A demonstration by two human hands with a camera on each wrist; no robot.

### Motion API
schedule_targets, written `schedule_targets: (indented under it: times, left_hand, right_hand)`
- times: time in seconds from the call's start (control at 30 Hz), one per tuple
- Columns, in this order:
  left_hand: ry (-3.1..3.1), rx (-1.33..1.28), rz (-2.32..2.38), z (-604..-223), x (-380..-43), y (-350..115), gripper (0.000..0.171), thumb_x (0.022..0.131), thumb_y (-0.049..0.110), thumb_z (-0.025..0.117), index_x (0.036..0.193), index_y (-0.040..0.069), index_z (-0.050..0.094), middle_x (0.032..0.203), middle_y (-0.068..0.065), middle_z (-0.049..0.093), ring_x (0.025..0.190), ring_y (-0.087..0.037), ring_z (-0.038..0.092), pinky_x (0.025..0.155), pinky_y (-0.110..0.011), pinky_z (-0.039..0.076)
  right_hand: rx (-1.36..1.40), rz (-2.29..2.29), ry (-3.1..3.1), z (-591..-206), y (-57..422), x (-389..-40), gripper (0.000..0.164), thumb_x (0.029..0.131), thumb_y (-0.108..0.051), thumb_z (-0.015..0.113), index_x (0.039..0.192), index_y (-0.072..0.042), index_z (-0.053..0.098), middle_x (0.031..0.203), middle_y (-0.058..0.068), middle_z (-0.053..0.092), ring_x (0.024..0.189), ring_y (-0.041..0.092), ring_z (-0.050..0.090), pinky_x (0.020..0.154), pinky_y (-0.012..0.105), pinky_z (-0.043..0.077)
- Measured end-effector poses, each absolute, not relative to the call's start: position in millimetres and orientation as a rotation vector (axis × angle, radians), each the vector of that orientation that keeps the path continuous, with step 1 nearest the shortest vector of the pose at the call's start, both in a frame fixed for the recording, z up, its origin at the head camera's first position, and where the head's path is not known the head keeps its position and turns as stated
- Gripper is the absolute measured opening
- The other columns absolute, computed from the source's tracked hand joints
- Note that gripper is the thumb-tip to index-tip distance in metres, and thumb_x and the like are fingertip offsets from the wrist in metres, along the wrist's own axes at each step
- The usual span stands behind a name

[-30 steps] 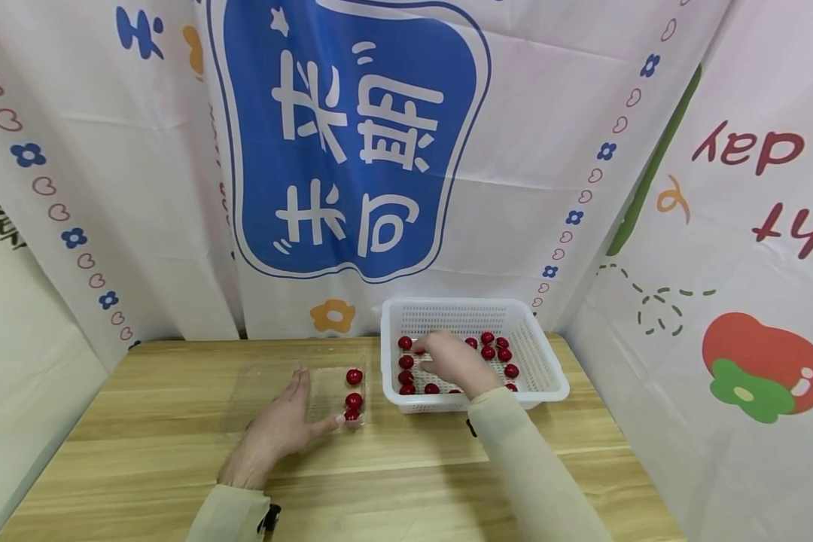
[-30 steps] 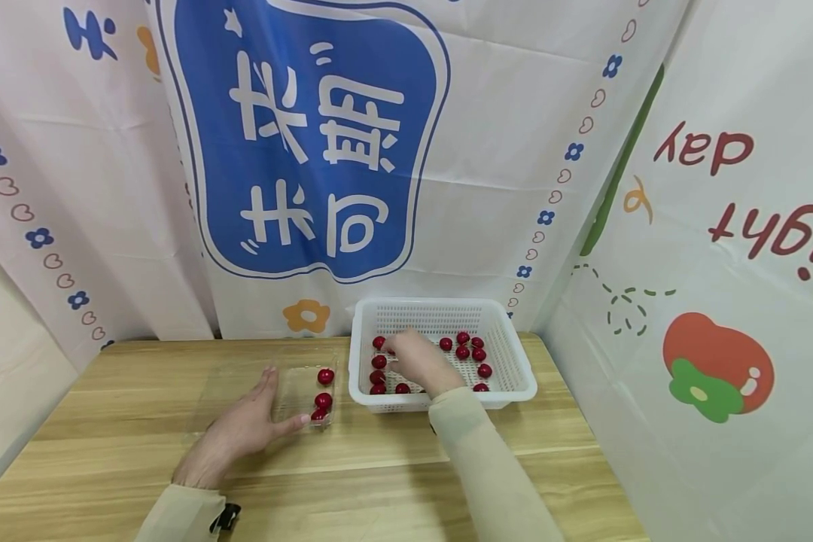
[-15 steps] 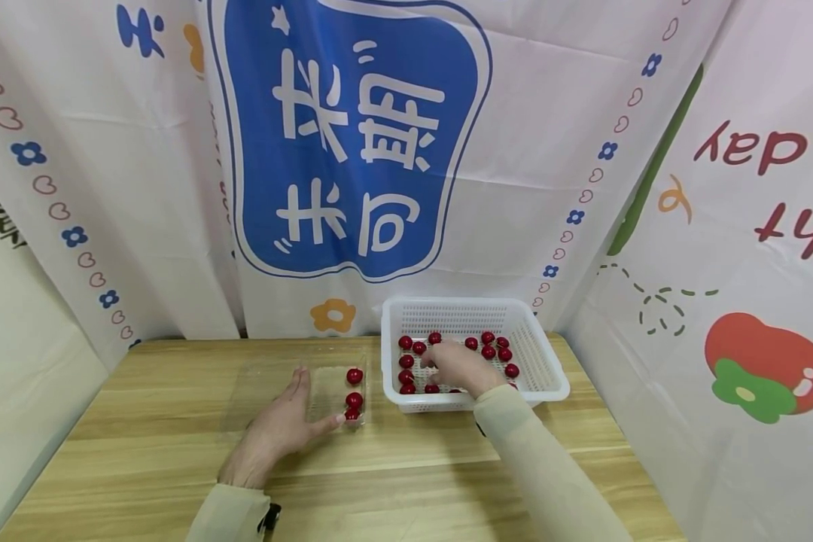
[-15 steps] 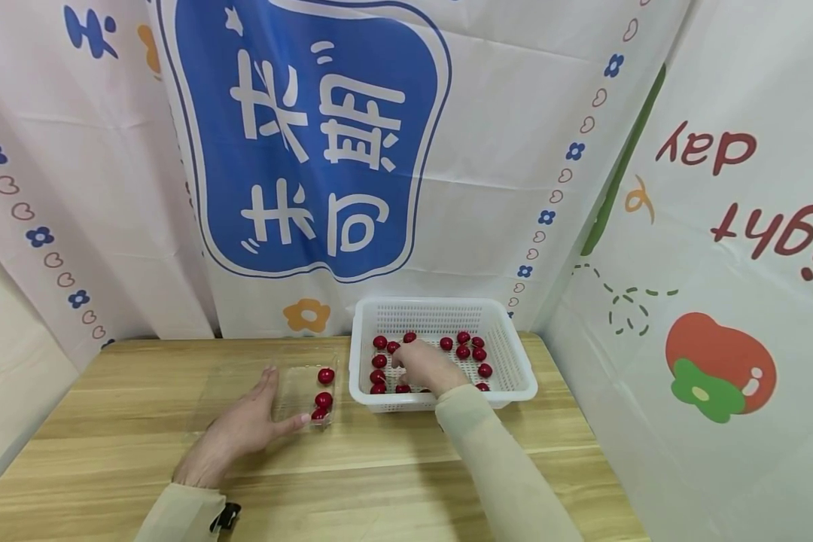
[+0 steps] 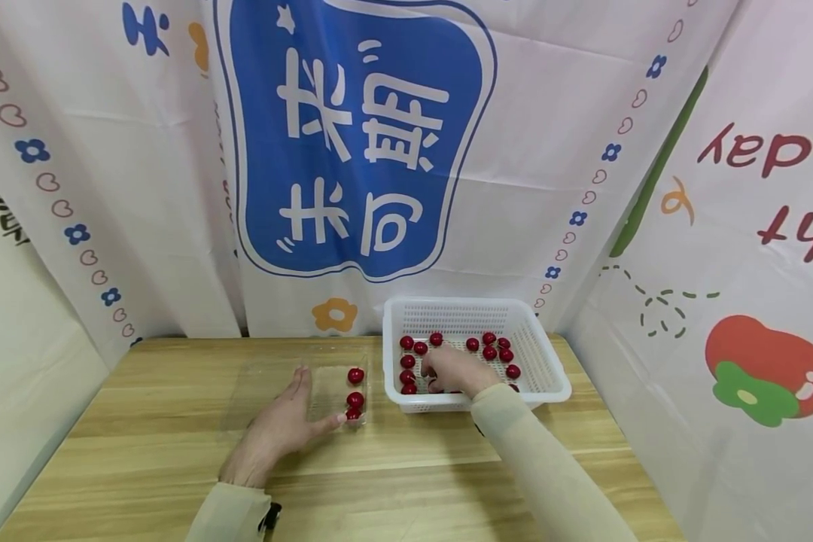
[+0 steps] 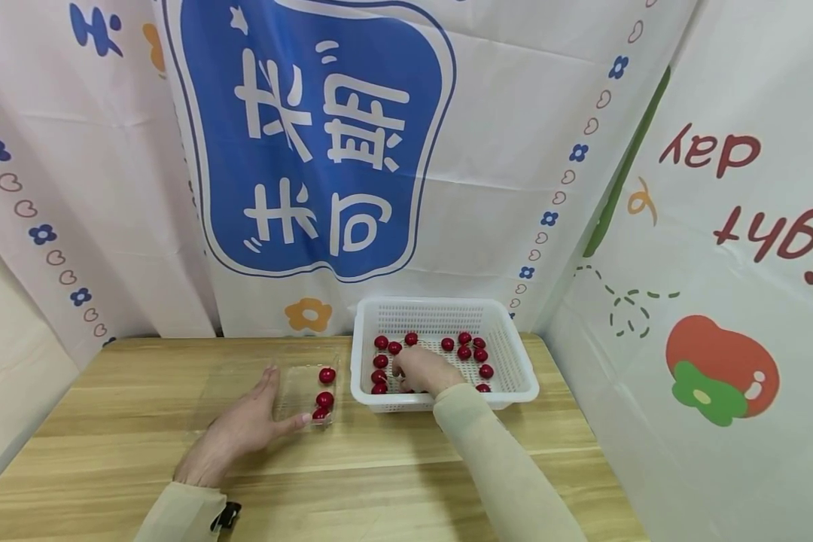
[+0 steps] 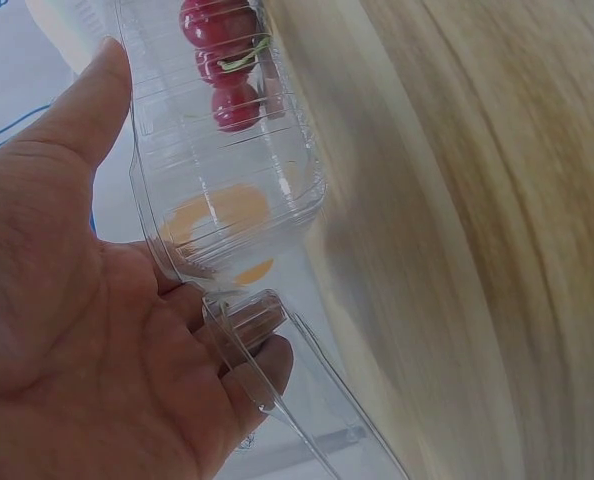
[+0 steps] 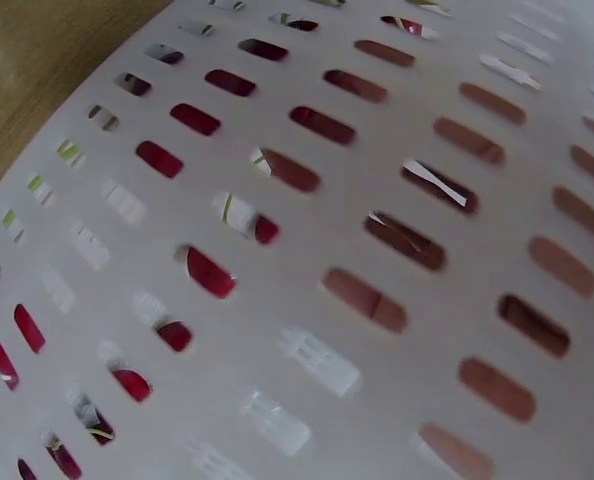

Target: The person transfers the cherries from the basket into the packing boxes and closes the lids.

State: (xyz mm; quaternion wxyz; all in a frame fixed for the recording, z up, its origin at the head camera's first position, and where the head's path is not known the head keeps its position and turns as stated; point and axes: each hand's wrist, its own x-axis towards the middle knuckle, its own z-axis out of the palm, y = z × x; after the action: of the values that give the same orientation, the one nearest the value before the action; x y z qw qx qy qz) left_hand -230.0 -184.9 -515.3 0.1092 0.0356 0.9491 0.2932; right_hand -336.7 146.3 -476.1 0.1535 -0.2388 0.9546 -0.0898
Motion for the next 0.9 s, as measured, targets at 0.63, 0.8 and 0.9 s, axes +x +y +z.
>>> schedule_targets:
  times: [0.63, 0.8, 0.9]
  left_hand:
    - [2.801, 0.116, 0.863, -515, -229, -184, 0.134, 0.106, 0.069, 0.079, 0.183, -0.011, 0.003, 0.193, -0.035, 0.001, 0.172, -0.065, 0.028, 0.140, -0.078, 0.033]
    - [2.803, 0.120, 0.862, -515, -229, -184, 0.134, 0.106, 0.069, 0.079, 0.183, -0.012, 0.004, 0.193, -0.035, 0.001, 0.172, -0.065, 0.029, 0.139, -0.078, 0.034]
    - [2.801, 0.119, 0.862, -516, -229, -184, 0.133, 0.107, 0.068, 0.079, 0.183, -0.012, 0.004, 0.193, -0.035, 0.001, 0.172, -0.065, 0.029, 0.139, -0.078, 0.034]
  right_hand:
    - [-0.758, -0.324, 2.756, -479, 151, -343, 0.008, 0.105, -0.004, 0.086, 0.111, -0.010, 0.087, 0.106, 0.002, 0.083, 0.100, 0.019, 0.075, 0.098, 0.044, 0.068]
    - [-0.758, -0.337, 2.782, -473, 149, -345, 0.010, 0.107, -0.008, 0.086, 0.116, -0.011, 0.087, 0.113, 0.003, 0.085, 0.107, 0.020, 0.077, 0.104, 0.045, 0.068]
    - [-0.781, -0.340, 2.806, -469, 147, -345, 0.013, 0.107, -0.008, 0.086, 0.120, -0.009, 0.088, 0.119, 0.005, 0.087, 0.113, 0.024, 0.080, 0.109, 0.047, 0.068]
